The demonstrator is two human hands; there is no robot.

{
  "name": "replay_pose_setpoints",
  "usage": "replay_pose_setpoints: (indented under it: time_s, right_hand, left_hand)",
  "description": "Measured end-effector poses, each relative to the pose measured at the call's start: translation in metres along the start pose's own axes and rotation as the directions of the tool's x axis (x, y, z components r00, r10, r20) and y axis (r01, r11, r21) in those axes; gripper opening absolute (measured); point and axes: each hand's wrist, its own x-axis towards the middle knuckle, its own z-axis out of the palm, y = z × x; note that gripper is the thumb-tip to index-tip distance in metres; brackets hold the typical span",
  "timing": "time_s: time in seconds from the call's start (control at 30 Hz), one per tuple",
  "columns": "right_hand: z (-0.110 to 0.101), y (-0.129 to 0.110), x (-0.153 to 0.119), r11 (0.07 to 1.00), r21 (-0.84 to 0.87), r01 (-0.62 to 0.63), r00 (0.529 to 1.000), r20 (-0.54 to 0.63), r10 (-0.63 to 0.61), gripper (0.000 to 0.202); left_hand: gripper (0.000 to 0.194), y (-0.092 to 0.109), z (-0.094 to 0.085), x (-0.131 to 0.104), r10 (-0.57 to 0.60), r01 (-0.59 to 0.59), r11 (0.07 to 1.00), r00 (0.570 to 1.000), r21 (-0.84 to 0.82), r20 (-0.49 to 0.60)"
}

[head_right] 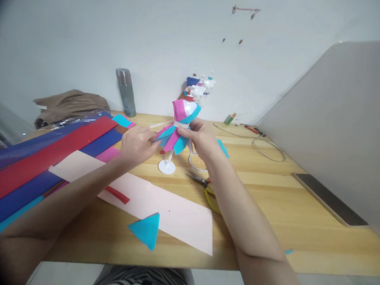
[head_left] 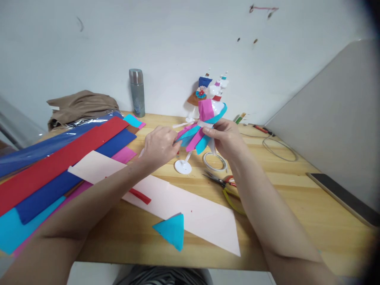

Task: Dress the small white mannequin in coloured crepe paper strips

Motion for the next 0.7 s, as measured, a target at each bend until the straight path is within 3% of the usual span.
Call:
replay_pose_setpoints:
  time_s: [0.17,0.23,0.33,0.43,0.5,0.53,0.6,0.7]
  right_hand:
    - [-0.003,0.002,0.000,0.999,-0.050,-0.011,1.000,-0.023,0.010,0.027]
    - [-0.003,0.002,0.000,0.998,-0.054,-0.013,1.000,-0.029,0.011,0.027]
    - [0.000,0.000,-0.001,0.998,-0.054,-0.017,0.998,-0.056,0.014,0.028]
    - [0.003,-0.003,-0.003,0.997,-0.071,-0.029,0.996,-0.089,0.023,0.027]
    - [0.004,-0.005,-0.003,0.996,-0.078,-0.043,0.995,-0.098,0.035,0.026]
    - [0.005,-0.006,-0.004,0.996,-0.079,-0.051,0.994,-0.101,0.043,0.025]
    - [0.005,-0.007,-0.004,0.995,-0.080,-0.066,0.993,-0.104,0.057,0.026]
    - [0.005,-0.008,-0.004,0.995,-0.073,-0.074,0.992,-0.112,0.065,0.026]
  left_hand:
    - [0.024,0.002,-0.003,-0.001,0.215,-0.212,0.966,0.977,0.149,-0.004]
    - [0.025,0.004,-0.006,0.000,0.245,-0.246,0.952,0.969,0.184,0.032]
    - [0.030,0.006,-0.010,0.003,0.201,-0.231,0.958,0.964,0.170,0.175]
    - [0.030,-0.001,-0.016,0.011,0.065,-0.116,0.986,0.933,0.124,0.355]
    - [0.023,-0.013,-0.020,0.017,-0.026,0.010,0.999,0.877,0.036,0.479]
    - [0.017,-0.022,-0.022,0.020,-0.059,0.101,0.994,0.829,-0.045,0.556]
    - [0.011,-0.038,-0.024,0.025,-0.045,0.283,0.920,0.764,-0.271,0.643]
    - [0.014,-0.052,-0.026,0.030,-0.079,0.553,0.688,0.702,-0.471,0.708]
